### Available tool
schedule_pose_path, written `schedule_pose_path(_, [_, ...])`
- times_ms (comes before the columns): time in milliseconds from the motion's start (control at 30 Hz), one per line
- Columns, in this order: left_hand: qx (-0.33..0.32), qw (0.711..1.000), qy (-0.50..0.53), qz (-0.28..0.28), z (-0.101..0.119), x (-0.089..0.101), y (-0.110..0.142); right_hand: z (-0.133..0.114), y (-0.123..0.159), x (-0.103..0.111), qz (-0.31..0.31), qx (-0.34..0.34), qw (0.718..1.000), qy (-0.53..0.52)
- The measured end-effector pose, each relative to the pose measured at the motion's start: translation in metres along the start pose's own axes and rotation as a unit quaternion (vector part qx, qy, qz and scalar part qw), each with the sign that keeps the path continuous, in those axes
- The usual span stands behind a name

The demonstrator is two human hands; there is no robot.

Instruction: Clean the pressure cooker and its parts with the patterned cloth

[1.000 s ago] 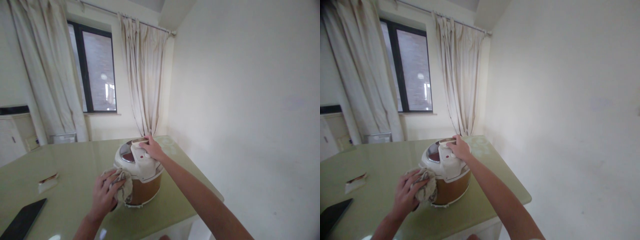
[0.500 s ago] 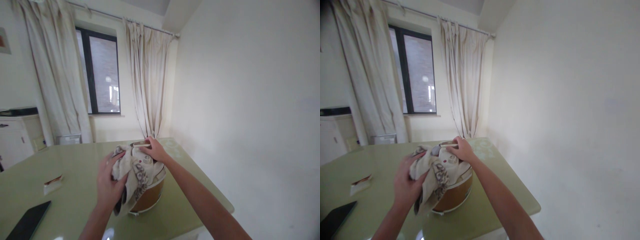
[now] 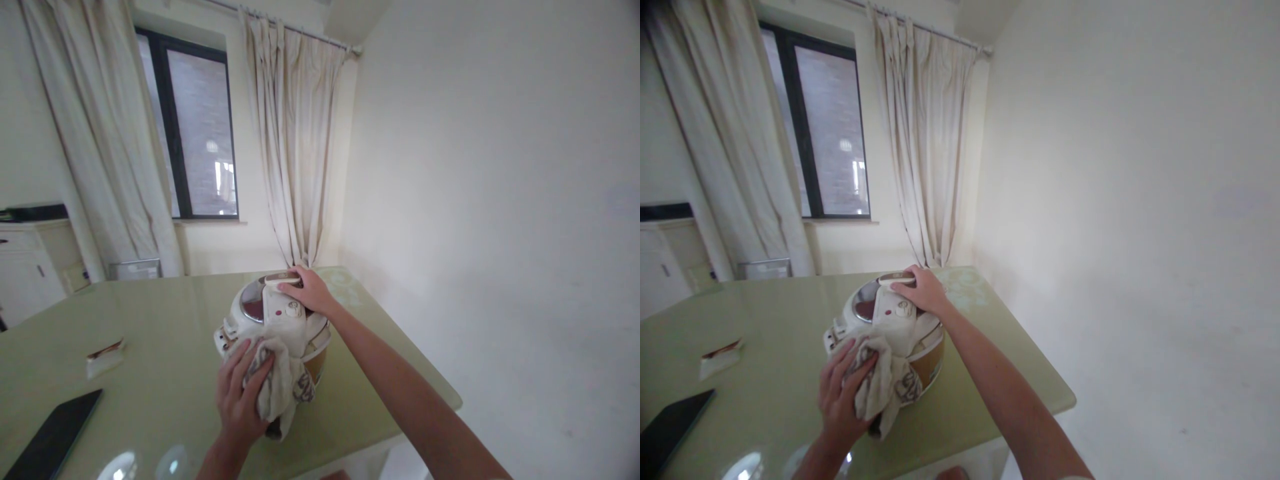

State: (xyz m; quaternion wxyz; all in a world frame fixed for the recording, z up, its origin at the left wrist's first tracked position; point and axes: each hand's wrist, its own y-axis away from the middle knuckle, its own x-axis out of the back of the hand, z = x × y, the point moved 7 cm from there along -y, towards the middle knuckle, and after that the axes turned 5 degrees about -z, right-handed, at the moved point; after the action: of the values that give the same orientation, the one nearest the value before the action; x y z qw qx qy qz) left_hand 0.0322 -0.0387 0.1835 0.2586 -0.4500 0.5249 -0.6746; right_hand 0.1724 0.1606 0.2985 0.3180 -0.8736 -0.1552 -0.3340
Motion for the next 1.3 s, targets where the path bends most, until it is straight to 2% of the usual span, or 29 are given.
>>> schedule_pose_path(133, [0.011, 0.999, -0.037, 0.03, 0.002, -0.024, 0.058, 0.001, -0.001, 0.0, -0.001, -0.006, 1.0, 0.016])
schedule_pose_path(200, [0.043, 0.999, -0.025, 0.022, -0.001, -0.032, 0.074, 0.001, 0.0, 0.0, -0.002, -0.005, 1.0, 0.022])
schedule_pose_path(300, [0.074, 0.997, -0.021, 0.009, 0.003, -0.035, 0.083, 0.001, -0.001, 0.0, -0.001, -0.006, 1.0, 0.027])
schedule_pose_path(467, [0.082, 0.996, -0.033, 0.016, 0.016, -0.032, 0.08, 0.001, -0.001, 0.0, 0.008, -0.004, 1.0, 0.023])
schedule_pose_path(633, [0.015, 0.995, -0.097, -0.003, 0.026, -0.035, 0.08, 0.002, -0.001, 0.0, 0.013, -0.007, 1.0, 0.025])
schedule_pose_path(700, [0.009, 0.993, -0.115, -0.018, 0.03, -0.038, 0.08, 0.002, -0.001, 0.0, 0.015, -0.005, 1.0, 0.025])
schedule_pose_path(867, [0.021, 0.996, -0.081, -0.023, 0.054, -0.048, 0.07, 0.002, -0.002, -0.001, 0.014, -0.004, 0.999, 0.032])
schedule_pose_path(967, [0.016, 0.998, -0.056, -0.012, 0.071, -0.057, 0.059, 0.001, -0.001, 0.0, 0.016, 0.0, 0.999, 0.037])
schedule_pose_path(1067, [-0.023, 0.997, -0.068, -0.024, 0.086, -0.066, 0.047, 0.0, 0.0, 0.001, 0.012, 0.001, 0.999, 0.034])
schedule_pose_path(1167, [-0.069, 0.989, -0.112, -0.068, 0.098, -0.08, 0.034, -0.002, 0.002, 0.002, 0.007, -0.003, 1.0, 0.027])
schedule_pose_path(1300, [-0.151, 0.968, -0.154, -0.128, 0.118, -0.113, 0.015, -0.003, 0.002, 0.003, 0.01, -0.005, 1.0, 0.021])
